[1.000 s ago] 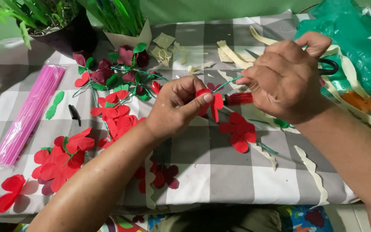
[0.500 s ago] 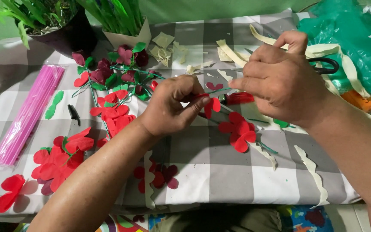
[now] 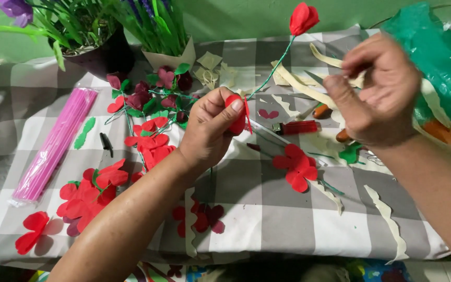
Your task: The person constructs a paper rose by hand using glue and a lighter to melt the adhesive, attaching red paper petals to a green wire stem and securing them.
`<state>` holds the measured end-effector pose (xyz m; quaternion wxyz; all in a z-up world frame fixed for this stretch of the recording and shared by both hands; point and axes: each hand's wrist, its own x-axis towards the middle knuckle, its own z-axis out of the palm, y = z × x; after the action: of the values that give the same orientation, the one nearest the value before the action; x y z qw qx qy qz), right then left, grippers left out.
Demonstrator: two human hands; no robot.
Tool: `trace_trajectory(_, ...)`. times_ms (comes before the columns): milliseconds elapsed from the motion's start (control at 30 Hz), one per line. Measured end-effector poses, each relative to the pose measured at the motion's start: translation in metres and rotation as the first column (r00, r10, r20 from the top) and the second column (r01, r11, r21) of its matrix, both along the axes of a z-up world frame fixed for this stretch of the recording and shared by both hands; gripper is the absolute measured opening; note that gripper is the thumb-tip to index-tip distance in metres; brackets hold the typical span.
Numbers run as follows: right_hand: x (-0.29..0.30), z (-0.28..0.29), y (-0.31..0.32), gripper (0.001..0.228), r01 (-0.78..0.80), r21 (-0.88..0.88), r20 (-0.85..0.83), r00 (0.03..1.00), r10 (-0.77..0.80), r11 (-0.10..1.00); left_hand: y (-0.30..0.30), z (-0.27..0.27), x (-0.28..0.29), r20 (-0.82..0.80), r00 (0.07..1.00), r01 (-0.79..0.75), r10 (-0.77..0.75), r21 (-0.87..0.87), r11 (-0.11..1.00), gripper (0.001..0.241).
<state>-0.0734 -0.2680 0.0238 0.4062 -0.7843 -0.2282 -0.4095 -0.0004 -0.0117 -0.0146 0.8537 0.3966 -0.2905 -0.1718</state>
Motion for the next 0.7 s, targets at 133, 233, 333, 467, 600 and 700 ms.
trace_trajectory(133,-0.005,-0.005,0.031,0.023,-0.194,0.219,-0.435,0.858,0.274,0.956,-0.004,-0.002,-0.01,-0.058,0.996,0.071,-0.073,-0.037,0.997,0.018)
trace_trajectory(233,-0.011,-0.014,0.043,0.018,-0.16,0.464,-0.47,0.79,0.395,0.871,-0.009,-0.007,-0.02,-0.111,0.986,0.124,-0.125,-0.01,0.992,0.015)
trace_trajectory(333,-0.017,-0.013,0.05,0.022,-0.169,0.362,-0.423,0.846,0.323,0.917,-0.01,-0.003,-0.029,-0.122,0.974,0.193,-0.189,0.019,0.981,0.018)
trace_trajectory(467,-0.017,-0.022,0.052,0.011,-0.145,0.543,-0.398,0.823,0.405,0.827,-0.012,-0.007,-0.035,-0.116,0.972,0.212,-0.206,0.042,0.976,0.02)
trace_trajectory(600,-0.016,-0.022,0.051,0.01,-0.112,0.482,-0.388,0.862,0.326,0.869,-0.014,-0.002,-0.045,-0.097,0.969,0.236,-0.228,0.072,0.969,0.021)
trace_trajectory(700,-0.015,-0.022,0.045,0.009,-0.267,0.483,-0.355,0.811,0.465,0.834,-0.015,-0.004,-0.046,-0.164,0.933,0.325,-0.319,0.006,0.946,0.019)
